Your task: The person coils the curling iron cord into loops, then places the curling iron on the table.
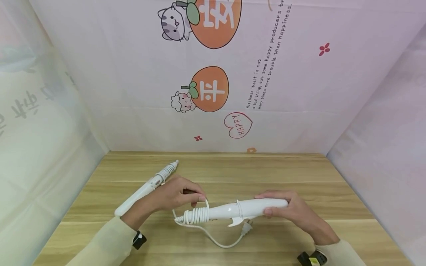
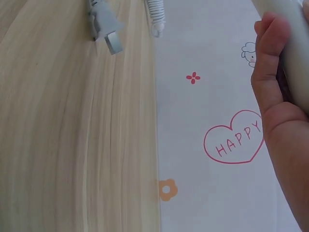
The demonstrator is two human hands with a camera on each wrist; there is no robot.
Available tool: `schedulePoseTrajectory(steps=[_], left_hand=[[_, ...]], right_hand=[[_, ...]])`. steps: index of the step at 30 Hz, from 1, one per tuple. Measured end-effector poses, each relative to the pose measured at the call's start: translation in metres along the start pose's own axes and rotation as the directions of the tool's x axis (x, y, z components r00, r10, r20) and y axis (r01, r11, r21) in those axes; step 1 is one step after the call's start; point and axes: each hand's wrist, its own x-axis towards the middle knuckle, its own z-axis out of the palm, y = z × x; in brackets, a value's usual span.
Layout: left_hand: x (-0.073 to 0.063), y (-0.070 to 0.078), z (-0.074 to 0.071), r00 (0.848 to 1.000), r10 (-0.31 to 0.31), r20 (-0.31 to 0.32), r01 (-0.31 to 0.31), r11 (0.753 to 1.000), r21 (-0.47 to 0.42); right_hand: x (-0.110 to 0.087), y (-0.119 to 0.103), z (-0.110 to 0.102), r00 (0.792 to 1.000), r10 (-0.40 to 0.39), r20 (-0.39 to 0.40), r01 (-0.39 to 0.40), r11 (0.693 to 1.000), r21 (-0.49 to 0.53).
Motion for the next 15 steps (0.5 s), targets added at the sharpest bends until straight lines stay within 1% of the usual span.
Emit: schedulePoseTrajectory(steps=[2, 4, 5, 7, 8, 9, 11, 12, 13, 14, 15], left_hand=[[0.000, -0.002, 0.002, 1.000, -0.013, 0.010, 0.013, 0.999, -0.046], [0.001, -0.005, 0.005, 1.000, -0.001, -0.006, 0.000, 0.997, -0.071], [0.001, -0.007, 0.007, 1.000, 0.005, -0.022, -0.007, 0.995, -0.098], [0.002, -0.011, 0.014, 0.995, 0.049, -0.084, -0.058, 0.992, -0.112], [0.003, -0.012, 0.018, 0.992, 0.056, -0.117, -0.072, 0.989, -0.131], [0.003, -0.013, 0.023, 0.988, 0.046, -0.149, -0.070, 0.985, -0.158], [0.005, -0.014, 0.032, 0.979, -0.002, -0.205, -0.043, 0.975, -0.218], [0.006, -0.014, 0.037, 0.973, -0.041, -0.228, -0.016, 0.970, -0.243], [0.007, -0.014, 0.040, 0.966, -0.093, -0.242, 0.023, 0.960, -0.278], [0.008, -0.013, 0.043, 0.956, -0.152, -0.252, 0.066, 0.945, -0.322], [0.010, -0.012, 0.045, 0.944, -0.199, -0.263, 0.100, 0.933, -0.347]], right_hand=[[0.000, -0.001, -0.001, 1.000, 0.000, -0.002, 0.000, 1.000, 0.018], [0.000, -0.002, -0.001, 1.000, 0.000, -0.013, 0.001, 1.000, 0.031], [0.000, -0.002, 0.000, 1.000, -0.003, -0.021, 0.004, 0.999, 0.034], [0.001, -0.003, 0.000, 0.998, -0.001, -0.056, 0.002, 1.000, 0.029], [0.002, -0.004, 0.001, 0.997, 0.003, -0.078, -0.001, 1.000, 0.025], [0.003, -0.005, 0.001, 0.995, 0.010, -0.104, -0.008, 1.000, 0.019], [0.006, -0.006, 0.003, 0.988, 0.034, -0.153, -0.033, 0.999, 0.004], [0.007, -0.006, 0.004, 0.983, 0.048, -0.178, -0.049, 0.999, -0.004], [0.008, -0.006, 0.004, 0.978, 0.059, -0.198, -0.062, 0.998, -0.010], [0.009, -0.006, 0.005, 0.974, 0.070, -0.216, -0.075, 0.997, -0.013], [0.011, -0.006, 0.005, 0.970, 0.080, -0.230, -0.086, 0.996, -0.017]])
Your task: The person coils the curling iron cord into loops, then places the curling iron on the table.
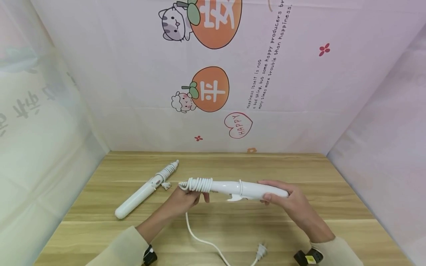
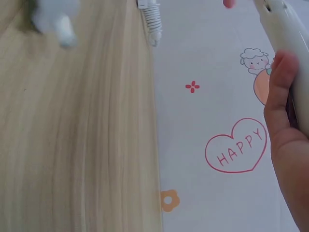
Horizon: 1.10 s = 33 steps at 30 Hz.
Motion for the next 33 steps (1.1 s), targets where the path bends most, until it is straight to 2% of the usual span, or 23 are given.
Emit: schedulePoseTrajectory(steps=[3, 7, 9, 12, 15, 21, 27, 33], left_hand=[[0.005, 0.000, 0.003, 0.996, -0.059, -0.072, 0.059, 0.998, -0.011], [0.013, 0.002, -0.001, 0.987, -0.075, -0.139, 0.071, 0.997, -0.030], [0.018, 0.003, -0.004, 0.982, -0.106, -0.157, 0.097, 0.993, -0.067], [0.024, 0.002, -0.006, 0.968, -0.191, -0.162, 0.167, 0.975, -0.149], [0.032, 0.002, -0.006, 0.954, -0.246, -0.174, 0.208, 0.956, -0.207], [0.045, -0.001, -0.003, 0.947, -0.250, -0.204, 0.198, 0.950, -0.242], [0.050, -0.004, -0.003, 0.932, -0.289, -0.219, 0.231, 0.938, -0.257], [0.053, -0.006, 0.000, 0.927, -0.321, -0.194, 0.263, 0.925, -0.274]], right_hand=[[0.005, 0.000, 0.001, 1.000, 0.007, -0.029, -0.008, 1.000, -0.015], [0.015, -0.001, 0.001, 0.999, -0.005, -0.047, 0.003, 0.999, -0.035], [0.020, -0.003, 0.001, 0.998, -0.011, -0.054, 0.009, 0.999, -0.048], [0.028, -0.004, 0.001, 0.997, -0.013, -0.071, 0.008, 0.998, -0.063], [0.037, -0.003, 0.001, 0.996, -0.016, -0.084, 0.011, 0.998, -0.060], [0.050, 0.002, -0.001, 0.995, -0.010, -0.104, 0.004, 0.999, -0.052], [0.059, 0.005, -0.003, 0.995, 0.011, -0.101, -0.018, 0.997, -0.071], [0.068, 0.010, -0.005, 0.992, 0.011, -0.124, -0.019, 0.998, -0.067]])
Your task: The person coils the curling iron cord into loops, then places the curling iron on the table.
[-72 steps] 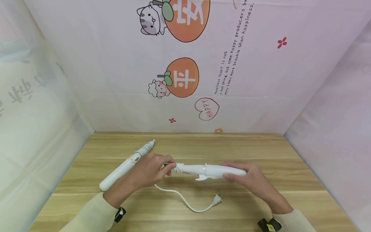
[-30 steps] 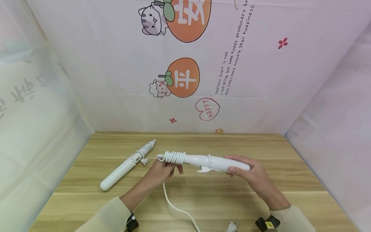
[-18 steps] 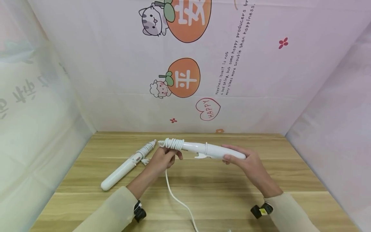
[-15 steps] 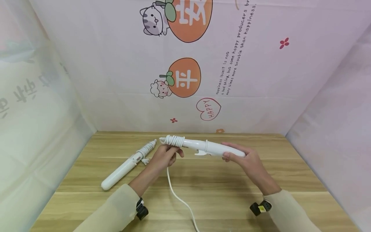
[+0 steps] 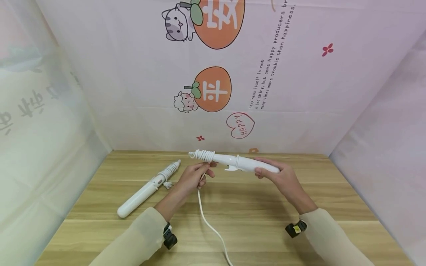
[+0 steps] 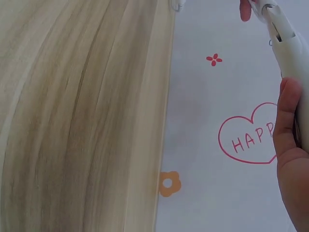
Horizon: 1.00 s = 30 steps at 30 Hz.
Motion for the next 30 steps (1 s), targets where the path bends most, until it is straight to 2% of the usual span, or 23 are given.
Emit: schedulePoseTrajectory(steps=[3, 7, 12, 17, 23, 26, 30], left_hand=[[0.000, -0.001, 0.001, 1.000, -0.005, 0.002, 0.005, 1.000, -0.011], [0.002, 0.001, 0.000, 1.000, 0.021, 0.000, -0.021, 1.000, 0.005], [0.007, 0.005, 0.002, 0.999, 0.047, -0.007, -0.046, 0.993, 0.111], [0.012, 0.009, 0.007, 0.993, 0.115, 0.032, -0.119, 0.960, 0.253], [0.009, 0.019, 0.007, 0.973, 0.228, -0.020, -0.206, 0.912, 0.355], [0.007, 0.021, 0.006, 0.971, 0.238, -0.010, -0.215, 0.894, 0.394], [0.006, 0.022, 0.006, 0.972, 0.233, -0.017, -0.205, 0.888, 0.412]], right_hand=[[0.004, 0.003, -0.001, 1.000, -0.013, -0.013, 0.013, 1.000, -0.002], [0.007, 0.005, -0.001, 0.999, -0.023, -0.024, 0.023, 1.000, -0.002], [0.009, 0.004, 0.003, 0.999, -0.013, -0.050, 0.014, 0.999, 0.034], [0.010, 0.004, 0.003, 0.998, 0.028, -0.063, -0.023, 0.996, 0.086], [0.010, -0.003, -0.004, 0.995, 0.049, -0.082, -0.044, 0.997, 0.065], [0.009, -0.005, -0.006, 0.995, 0.050, -0.082, -0.047, 0.998, 0.041], [0.009, -0.003, -0.008, 0.996, 0.044, -0.079, -0.044, 0.999, 0.003]])
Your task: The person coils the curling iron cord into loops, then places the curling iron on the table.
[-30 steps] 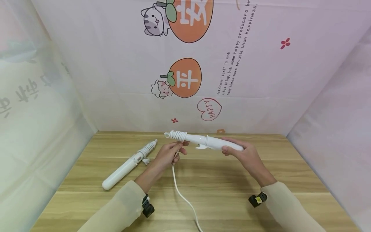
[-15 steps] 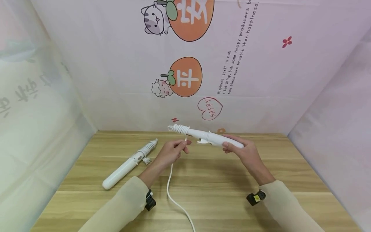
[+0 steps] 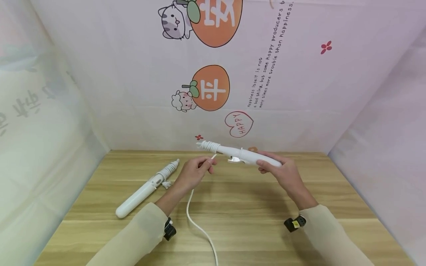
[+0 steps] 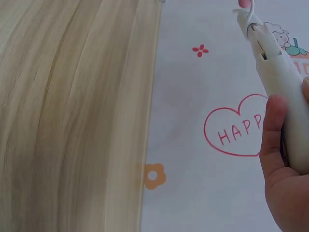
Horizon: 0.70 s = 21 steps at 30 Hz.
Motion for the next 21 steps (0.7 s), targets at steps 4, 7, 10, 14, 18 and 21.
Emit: schedulePoseTrajectory(steps=[4, 7, 10, 14, 18, 21], left_hand=[[-0.001, 0.001, -0.003, 1.000, 0.001, -0.005, 0.000, 1.000, 0.025], [0.000, 0.001, -0.006, 1.000, 0.016, 0.003, -0.016, 0.997, 0.079], [0.000, 0.002, -0.010, 0.998, 0.054, 0.011, -0.055, 0.983, 0.175], [0.001, 0.002, -0.016, 0.987, 0.156, 0.045, -0.162, 0.933, 0.322], [0.003, 0.001, -0.021, 0.957, 0.268, 0.108, -0.287, 0.853, 0.435], [0.004, 0.001, -0.026, 0.935, 0.325, 0.144, -0.352, 0.796, 0.492]], right_hand=[[0.001, 0.004, -0.002, 1.000, 0.005, -0.008, -0.005, 0.999, -0.034], [0.001, 0.007, -0.005, 1.000, 0.009, 0.006, -0.008, 0.998, -0.062], [-0.002, 0.009, -0.008, 0.999, 0.011, 0.034, -0.008, 0.996, -0.087], [-0.007, 0.009, -0.011, 0.996, 0.024, 0.091, -0.013, 0.991, -0.130], [-0.011, 0.010, -0.013, 0.986, 0.044, 0.163, -0.021, 0.990, -0.143], [-0.015, 0.010, -0.013, 0.978, 0.050, 0.203, -0.022, 0.990, -0.141]])
